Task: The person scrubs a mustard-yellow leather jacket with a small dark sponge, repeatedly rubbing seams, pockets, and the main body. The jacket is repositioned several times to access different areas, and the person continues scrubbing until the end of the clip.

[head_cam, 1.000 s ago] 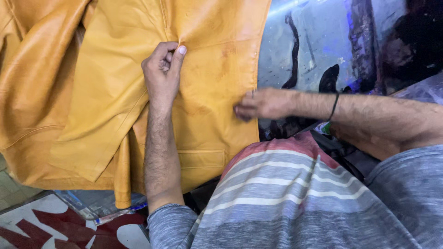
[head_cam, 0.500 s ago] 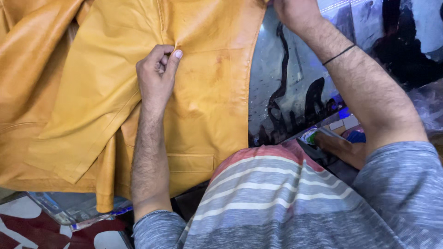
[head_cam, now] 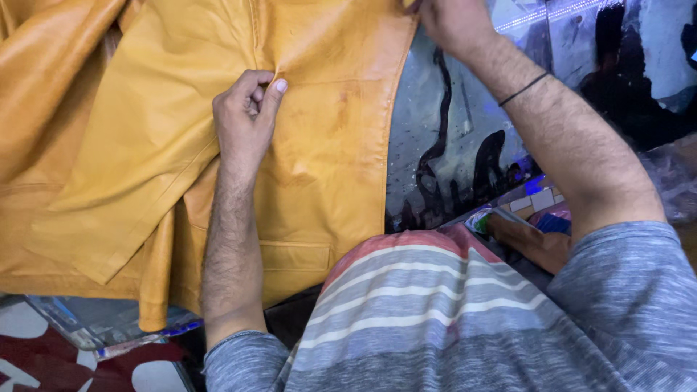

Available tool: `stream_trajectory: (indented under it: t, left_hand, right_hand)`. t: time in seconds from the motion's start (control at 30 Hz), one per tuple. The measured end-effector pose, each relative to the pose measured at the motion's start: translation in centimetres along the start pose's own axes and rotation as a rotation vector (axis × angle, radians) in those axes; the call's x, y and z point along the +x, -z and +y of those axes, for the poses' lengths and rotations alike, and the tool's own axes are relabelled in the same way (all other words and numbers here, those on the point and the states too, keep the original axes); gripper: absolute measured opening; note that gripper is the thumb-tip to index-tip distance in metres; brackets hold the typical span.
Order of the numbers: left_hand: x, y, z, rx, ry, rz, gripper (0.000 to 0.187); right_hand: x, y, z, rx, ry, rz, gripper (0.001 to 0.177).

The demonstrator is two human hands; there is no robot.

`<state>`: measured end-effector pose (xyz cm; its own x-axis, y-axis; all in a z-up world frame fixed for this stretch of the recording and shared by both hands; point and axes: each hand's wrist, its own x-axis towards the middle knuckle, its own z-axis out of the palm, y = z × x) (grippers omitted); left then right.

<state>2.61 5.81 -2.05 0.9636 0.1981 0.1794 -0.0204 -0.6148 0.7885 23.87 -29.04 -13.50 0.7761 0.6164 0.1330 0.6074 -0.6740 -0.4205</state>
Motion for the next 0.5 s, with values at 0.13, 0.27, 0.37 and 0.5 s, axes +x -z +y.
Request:
stream_trajectory:
  t: [0.13,0.27,0.37,0.5]
  left_hand:
    - [-2.9,0.6,-0.4,0.109,0.026,-0.018,0.024]
    - [-8.6,0.8,0.5,0.326,-0.144,0.166,0.031]
    - [-12.1,0.4,0.0,0.487,0.092,0.165,0.037]
    - [-16.3,-0.1,-2.1,0.553,0.144,0.214,0.030]
  right_hand:
    - [-3.5,-1.1,-2.8,0.111,0.510,-0.003,0.033]
    - [-7.1,1.5,-10.3,0.124,0.180,0.045,0.039]
    - [-12.1,0.8,-18.5,0.211,0.460,-0.135,0.026]
    - [-16.2,-0.7,-19.2,0.234,0.600,-0.258,0.039]
